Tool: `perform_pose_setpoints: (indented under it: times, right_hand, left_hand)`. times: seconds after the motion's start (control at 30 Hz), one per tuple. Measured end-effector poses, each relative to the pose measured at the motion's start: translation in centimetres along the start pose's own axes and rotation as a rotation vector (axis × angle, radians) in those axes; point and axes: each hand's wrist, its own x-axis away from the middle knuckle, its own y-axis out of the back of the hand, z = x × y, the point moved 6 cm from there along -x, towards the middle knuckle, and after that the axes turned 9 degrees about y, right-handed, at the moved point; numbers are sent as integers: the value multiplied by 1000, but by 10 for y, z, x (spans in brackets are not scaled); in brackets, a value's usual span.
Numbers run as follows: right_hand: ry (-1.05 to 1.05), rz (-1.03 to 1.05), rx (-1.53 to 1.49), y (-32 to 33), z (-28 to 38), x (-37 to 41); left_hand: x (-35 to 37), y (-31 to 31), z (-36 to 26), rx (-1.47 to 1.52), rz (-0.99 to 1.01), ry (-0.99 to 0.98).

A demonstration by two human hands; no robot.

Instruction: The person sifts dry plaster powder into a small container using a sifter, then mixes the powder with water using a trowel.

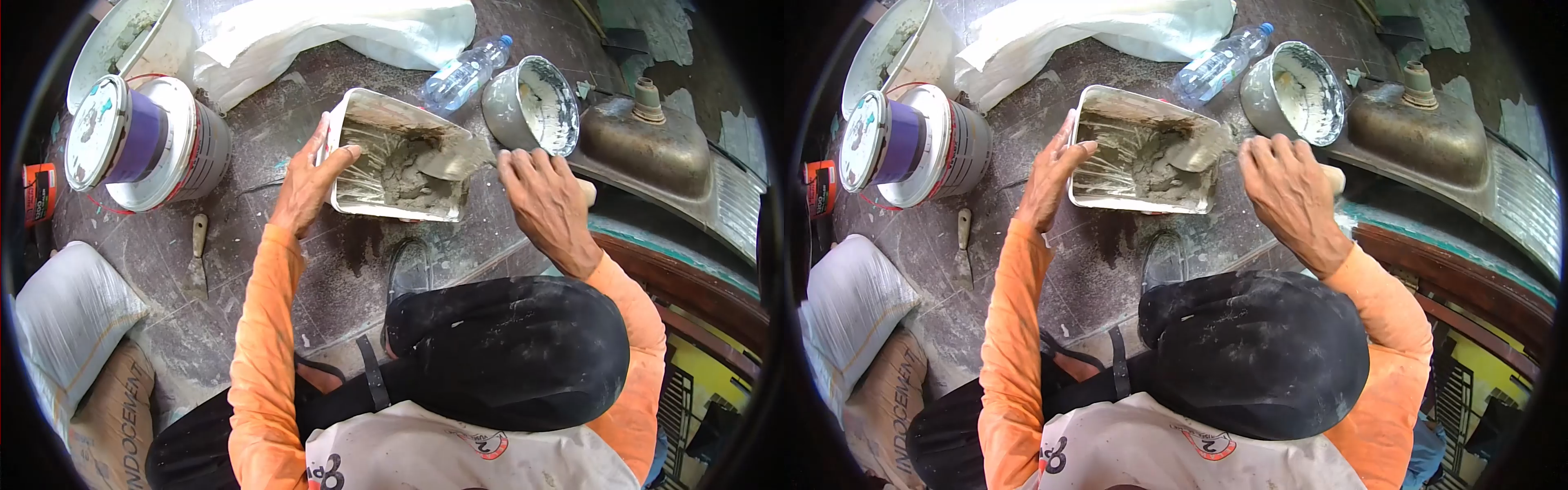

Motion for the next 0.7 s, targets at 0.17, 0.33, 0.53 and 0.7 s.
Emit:
perform_pose_setpoints:
  times: [0.17, 0.33, 0.53, 0.7]
  right_hand:
    - [-38, -15, -229, -46, 28, -12]
    - [-112, 121, -625, -29, 9, 18]
    - [-102, -104, -696, 23, -29, -24]
    - [-345, -132, -1518, 129, -153, 46]
  left_hand:
    - [-4, 2, 4, -5, -40, -91]
    - [-7, 3, 17, 126, 108, -38]
    - [18, -15, 13, 126, 83, -12]
    - [67, -2, -30, 351, 47, 182]
